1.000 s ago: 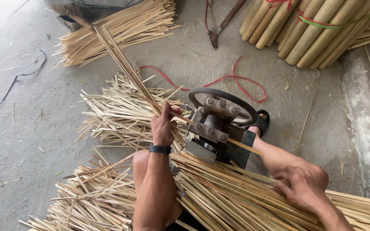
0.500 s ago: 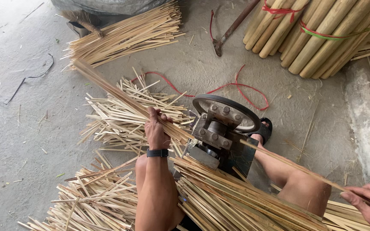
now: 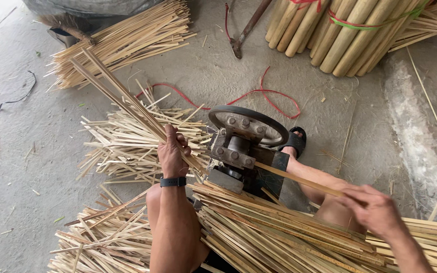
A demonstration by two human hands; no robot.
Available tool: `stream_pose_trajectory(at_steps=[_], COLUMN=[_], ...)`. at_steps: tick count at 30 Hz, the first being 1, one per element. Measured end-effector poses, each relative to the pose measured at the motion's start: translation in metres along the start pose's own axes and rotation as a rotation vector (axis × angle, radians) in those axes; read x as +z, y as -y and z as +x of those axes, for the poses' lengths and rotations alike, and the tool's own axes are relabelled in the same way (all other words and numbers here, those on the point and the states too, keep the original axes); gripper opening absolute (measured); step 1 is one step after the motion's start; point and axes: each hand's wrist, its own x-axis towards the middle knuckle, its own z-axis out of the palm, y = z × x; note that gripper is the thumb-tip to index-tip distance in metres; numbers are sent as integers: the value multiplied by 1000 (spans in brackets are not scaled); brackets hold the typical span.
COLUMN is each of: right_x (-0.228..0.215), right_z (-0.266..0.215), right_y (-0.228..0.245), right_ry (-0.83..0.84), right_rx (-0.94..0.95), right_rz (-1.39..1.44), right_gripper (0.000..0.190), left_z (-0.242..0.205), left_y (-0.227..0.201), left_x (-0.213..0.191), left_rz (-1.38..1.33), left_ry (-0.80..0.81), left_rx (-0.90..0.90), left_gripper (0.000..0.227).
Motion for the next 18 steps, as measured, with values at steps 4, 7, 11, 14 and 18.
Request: stream_pose_trajectory(at_steps=[4, 7, 11, 14, 18], right_x=[7, 10, 30, 34, 32], right_z=[16, 19, 9, -4, -5], right_y=[31, 27, 19, 34, 44], right_ry=[45, 93, 169, 644, 607], right_rx=[-40, 91, -422, -27, 121], right_rz=[-42, -10, -62, 94, 65], right_gripper=[64, 68, 42, 35, 25], left_z=[-2, -7, -7, -6, 2], left_y=[0, -1, -1, 1, 4], left_x=[2, 5, 17, 17, 8], left_rz=[137, 183, 126, 100, 93], left_ry=[15, 29, 76, 97, 129], left_rx=[31, 11, 4, 17, 53], left_gripper=[42, 44, 41, 39, 41])
